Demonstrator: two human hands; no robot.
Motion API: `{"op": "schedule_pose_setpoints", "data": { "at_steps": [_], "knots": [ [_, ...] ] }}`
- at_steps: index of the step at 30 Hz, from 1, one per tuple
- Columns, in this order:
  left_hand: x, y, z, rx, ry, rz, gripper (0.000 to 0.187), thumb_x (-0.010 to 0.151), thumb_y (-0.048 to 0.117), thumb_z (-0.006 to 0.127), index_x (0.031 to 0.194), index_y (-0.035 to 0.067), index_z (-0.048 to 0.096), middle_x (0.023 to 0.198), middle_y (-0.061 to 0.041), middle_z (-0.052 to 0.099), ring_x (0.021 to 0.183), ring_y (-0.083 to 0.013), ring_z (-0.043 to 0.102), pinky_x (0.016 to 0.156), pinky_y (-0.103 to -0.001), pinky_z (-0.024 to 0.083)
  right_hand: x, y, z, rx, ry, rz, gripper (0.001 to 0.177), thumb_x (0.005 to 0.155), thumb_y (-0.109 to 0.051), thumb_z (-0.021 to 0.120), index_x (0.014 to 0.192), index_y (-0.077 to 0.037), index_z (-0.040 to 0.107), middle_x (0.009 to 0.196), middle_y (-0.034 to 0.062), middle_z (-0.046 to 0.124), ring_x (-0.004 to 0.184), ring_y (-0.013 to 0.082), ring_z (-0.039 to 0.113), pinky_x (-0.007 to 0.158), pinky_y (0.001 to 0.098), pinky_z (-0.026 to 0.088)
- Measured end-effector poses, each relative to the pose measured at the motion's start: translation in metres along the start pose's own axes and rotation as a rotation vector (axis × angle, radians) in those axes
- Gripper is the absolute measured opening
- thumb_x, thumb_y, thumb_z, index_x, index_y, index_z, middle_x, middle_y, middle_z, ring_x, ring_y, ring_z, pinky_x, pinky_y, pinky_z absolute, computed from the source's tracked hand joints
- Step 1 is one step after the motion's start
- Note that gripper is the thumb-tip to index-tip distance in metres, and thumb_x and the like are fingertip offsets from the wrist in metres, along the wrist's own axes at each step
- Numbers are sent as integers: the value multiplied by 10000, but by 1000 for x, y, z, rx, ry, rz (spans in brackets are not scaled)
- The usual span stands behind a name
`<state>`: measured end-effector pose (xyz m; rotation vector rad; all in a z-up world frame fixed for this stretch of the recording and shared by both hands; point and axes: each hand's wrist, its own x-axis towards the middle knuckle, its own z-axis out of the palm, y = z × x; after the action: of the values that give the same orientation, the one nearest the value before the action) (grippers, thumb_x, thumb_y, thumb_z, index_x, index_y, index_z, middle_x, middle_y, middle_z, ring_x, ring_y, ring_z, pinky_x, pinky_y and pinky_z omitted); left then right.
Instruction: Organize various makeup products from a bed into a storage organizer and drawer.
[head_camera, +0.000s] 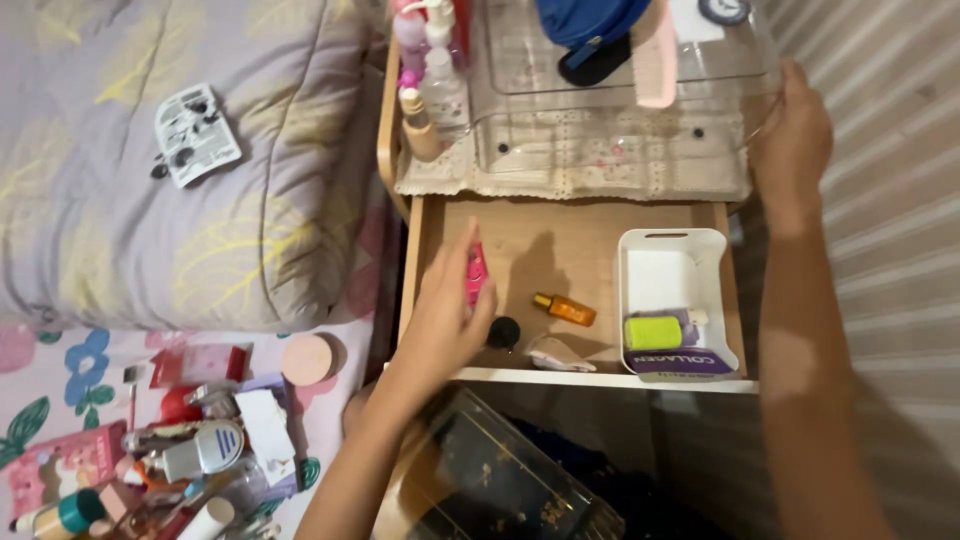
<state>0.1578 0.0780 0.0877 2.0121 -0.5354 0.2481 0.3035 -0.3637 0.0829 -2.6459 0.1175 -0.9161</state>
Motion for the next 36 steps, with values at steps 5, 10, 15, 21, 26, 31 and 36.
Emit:
{"op": "schedule_pose_setpoints", "data": {
  "at_steps": [5, 10, 15, 21, 26, 31, 36],
  "knots": [
    [69, -77, 53, 97, -24, -114, 821, 925, 101, 626, 1584, -77, 170, 1453, -341, 414, 1360, -478, 415, 1140, -467, 343, -23, 2, -6, -123, 127, -140, 338, 1114, 15, 513, 1438, 41, 603, 1110, 286, 693, 975, 421, 695, 839, 494, 559],
    [107, -113, 78, 101, 87, 60, 890, 912, 53, 624, 1568, -147, 58, 1625, -392, 173, 1528, -506, 216, 1257, -469, 208, -34, 3, -6, -249, 105, -35, 386, 1074, -35, 594, 1459, -19, 621, 1011, 280, 684, 867, 456, 673, 748, 529, 536],
    [123, -116, 78, 48, 4, -152, 971, 862, 14, 586, 1574, -124, -59, 1655, -353, 154, 1500, -427, 337, 1265, -505, 91, -33, 5, -1, -275, 131, -52, 425, 1030, -22, 623, 1455, -28, 610, 1033, 265, 695, 881, 442, 686, 769, 518, 551],
    [142, -131, 92, -43, 14, -29, 1014, 828, -37, 587, 1556, -123, -113, 1651, -402, 21, 1558, -514, 88, 1274, -454, 139, -22, 13, 1, -236, 124, -105, 362, 1069, 7, 597, 1430, 32, 582, 1106, 276, 696, 930, 435, 690, 782, 504, 552],
    [160, -142, 103, -80, 66, -5, 1040, 828, -46, 573, 1550, -133, -171, 1646, -415, -18, 1564, -505, 50, 1273, -453, 110, -9, 17, 6, -205, 139, -139, 392, 1055, 16, 593, 1446, 35, 590, 1114, 284, 700, 947, 441, 690, 804, 503, 557],
    [144, -148, 100, -38, 112, 13, 1012, 857, -49, 585, 1575, -89, -128, 1671, -387, -12, 1595, -470, 27, 1299, -431, 106, -4, 38, 16, -175, 125, -206, 364, 1099, 37, 560, 1463, 37, 567, 1200, 287, 699, 1002, 405, 715, 856, 462, 581],
    [69, -90, 56, -94, -169, -44, 917, 922, 12, 548, 1637, 17, -27, 1643, -306, 238, 1485, -434, 315, 1249, -440, 271, -21, 20, -15, -397, -34, 22, 703, 1024, -177, 709, 1549, 173, 399, 975, 277, 685, 849, 401, 667, 766, 498, 525]
  ]
}}
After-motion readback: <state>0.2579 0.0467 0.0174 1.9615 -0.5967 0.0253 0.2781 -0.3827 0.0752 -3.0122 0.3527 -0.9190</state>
